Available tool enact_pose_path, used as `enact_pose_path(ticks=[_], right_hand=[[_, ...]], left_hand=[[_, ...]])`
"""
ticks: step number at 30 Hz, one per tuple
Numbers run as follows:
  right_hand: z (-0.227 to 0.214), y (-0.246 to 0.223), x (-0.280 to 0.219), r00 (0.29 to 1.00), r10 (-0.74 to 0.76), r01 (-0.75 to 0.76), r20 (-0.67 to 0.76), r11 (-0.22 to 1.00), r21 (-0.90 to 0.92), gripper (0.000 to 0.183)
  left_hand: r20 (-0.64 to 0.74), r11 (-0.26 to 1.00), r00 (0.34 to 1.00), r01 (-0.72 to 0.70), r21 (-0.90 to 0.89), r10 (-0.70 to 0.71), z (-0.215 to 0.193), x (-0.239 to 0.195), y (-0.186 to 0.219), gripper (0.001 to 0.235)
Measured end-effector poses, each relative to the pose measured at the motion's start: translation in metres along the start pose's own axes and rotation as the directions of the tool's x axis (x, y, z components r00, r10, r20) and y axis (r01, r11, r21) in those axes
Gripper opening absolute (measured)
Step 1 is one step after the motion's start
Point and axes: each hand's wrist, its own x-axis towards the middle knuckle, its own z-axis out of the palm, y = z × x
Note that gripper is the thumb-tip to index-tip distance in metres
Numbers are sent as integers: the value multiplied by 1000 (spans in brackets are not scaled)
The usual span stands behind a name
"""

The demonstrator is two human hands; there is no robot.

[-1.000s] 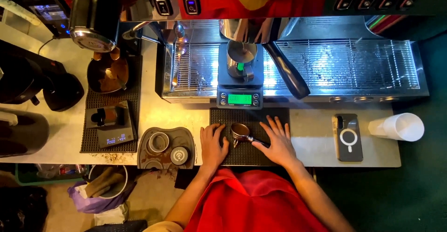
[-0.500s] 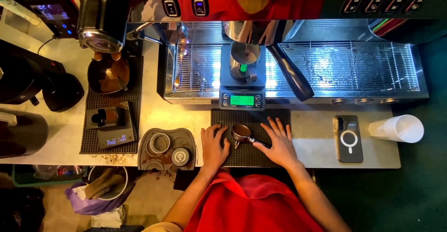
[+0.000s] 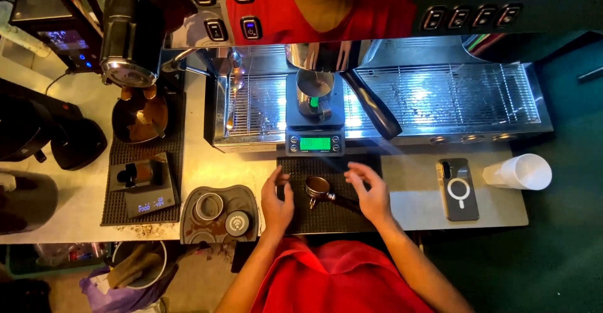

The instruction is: Preparing a shot of espresso by grinding beans, tamping the grounds, and operating an espresso machine.

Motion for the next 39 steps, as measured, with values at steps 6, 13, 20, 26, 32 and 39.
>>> enact_pose_path(ticks=[6, 13, 20, 26, 32, 39], right_hand=[[9, -51, 27, 997, 48, -69, 60, 902, 426, 63], [22, -47, 46, 968, 180, -235, 173, 894, 382, 64], [23, -27, 59, 980, 125, -184, 157, 871, 456, 61], [20, -22, 60, 982, 97, -161, 162, 875, 456, 61], [15, -8, 45, 998, 55, -62, 30, 928, 367, 53], [-6, 11, 11, 997, 83, -83, 5, 996, -38, 27]], left_hand=[[49, 939, 996, 92, -331, -80, -2, 44, 61, 75], [137, 882, 982, 176, -438, -128, 7, 58, 65, 66], [85, 884, 984, 180, -431, -159, 14, 60, 63, 64], [89, 913, 979, 205, -353, -185, 9, 58, 76, 63], [36, 927, 991, 130, -351, -126, 8, 48, 58, 62], [-114, 997, 991, -75, -34, 71, 3, 10, 11, 30]])
